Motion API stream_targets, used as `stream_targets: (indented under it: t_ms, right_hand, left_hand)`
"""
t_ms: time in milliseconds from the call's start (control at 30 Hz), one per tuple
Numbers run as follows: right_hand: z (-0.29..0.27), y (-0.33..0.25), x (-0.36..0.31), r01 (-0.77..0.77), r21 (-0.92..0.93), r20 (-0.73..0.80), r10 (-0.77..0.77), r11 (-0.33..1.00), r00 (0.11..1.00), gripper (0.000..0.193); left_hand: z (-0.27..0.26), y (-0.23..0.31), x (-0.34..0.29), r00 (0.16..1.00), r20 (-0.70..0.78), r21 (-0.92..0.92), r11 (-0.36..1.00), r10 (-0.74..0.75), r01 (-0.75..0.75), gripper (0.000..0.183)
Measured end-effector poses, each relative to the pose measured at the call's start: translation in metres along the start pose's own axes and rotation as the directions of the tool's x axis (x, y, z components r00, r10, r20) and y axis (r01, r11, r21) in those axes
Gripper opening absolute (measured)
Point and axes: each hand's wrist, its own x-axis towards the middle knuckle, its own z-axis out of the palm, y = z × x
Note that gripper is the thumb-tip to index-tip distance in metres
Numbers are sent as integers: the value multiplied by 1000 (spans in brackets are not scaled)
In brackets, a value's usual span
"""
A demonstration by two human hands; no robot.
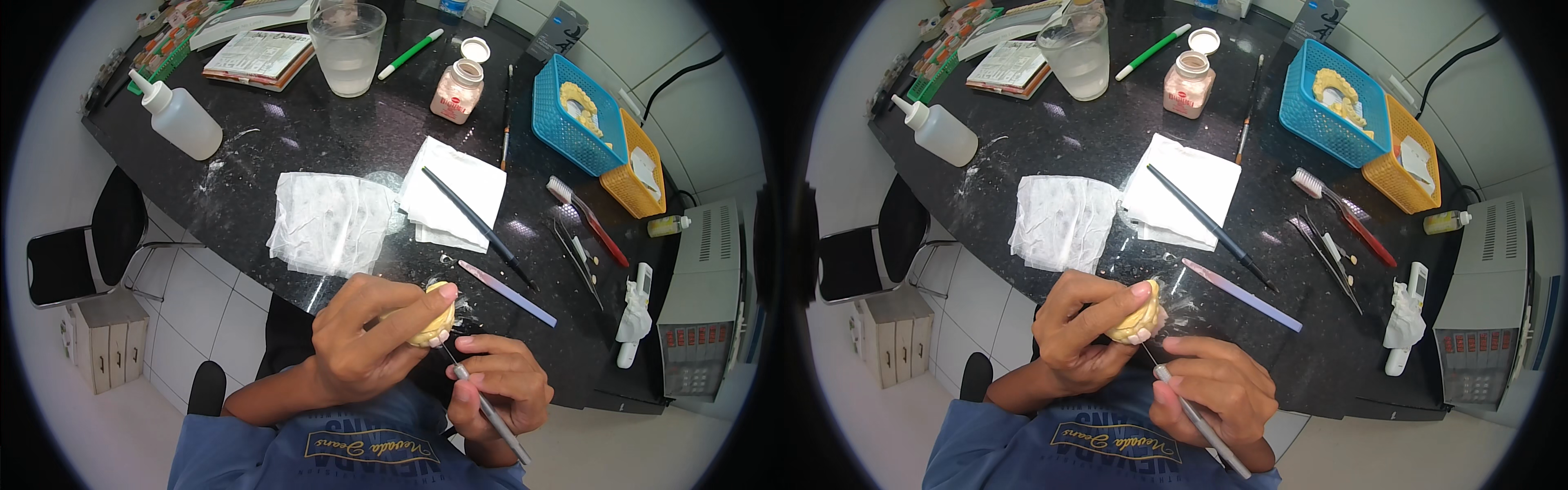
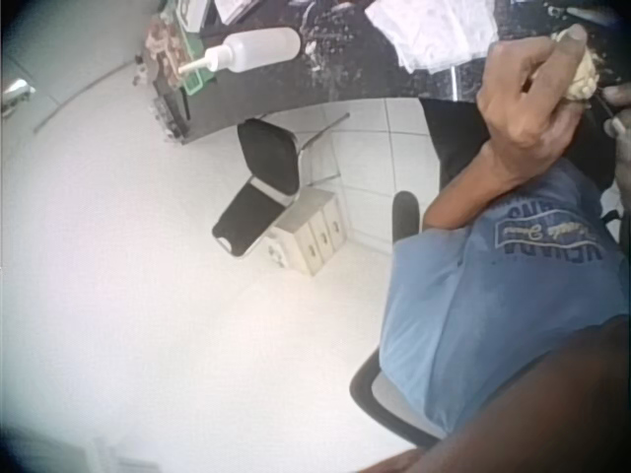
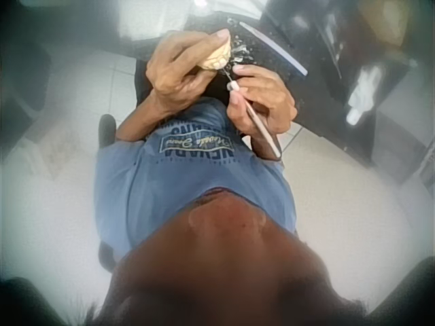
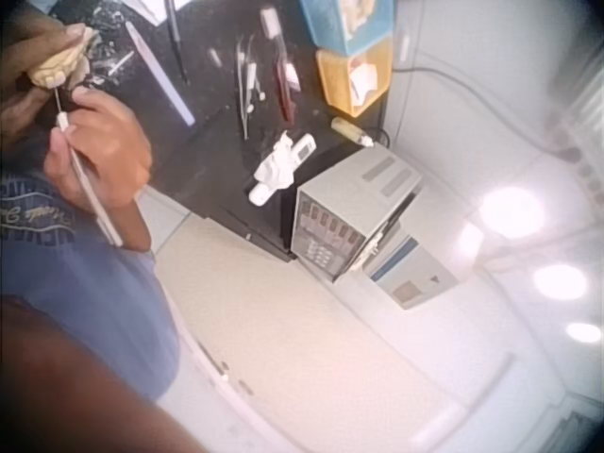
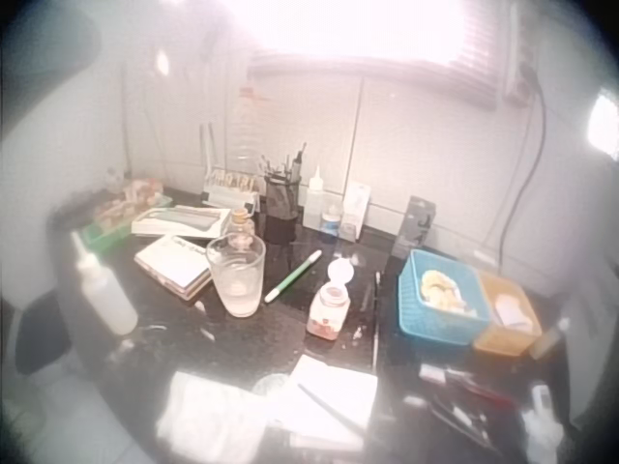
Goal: The person holds a yellow dental mold and uses a fine brush to apply a pink material to the gum area. They then switch to a metal sculpting tool to shape and smooth the material, repeatedly rotating the mold to access different angles.
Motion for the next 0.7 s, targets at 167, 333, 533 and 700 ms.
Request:
stream_targets:
  t_ms: [167,333,533,700]
  right_hand:
    - [-2,-1,-1,3,9,-7,-3,1000,1000,18]
    - [0,0,-1,1,8,-10,-1,1000,1000,18]
    - [0,4,-1,35,34,-29,-34,999,999,21]
    - [1,4,-1,32,48,-49,-29,998,998,20]
  left_hand:
    - [1,1,0,1000,-22,-17,1000,-19,19,54]
    - [0,2,2,1000,-16,-18,1000,-25,25,54]
    - [0,4,3,999,-12,-30,999,-29,29,54]
    - [0,3,3,1000,-9,-33,999,-27,26,55]
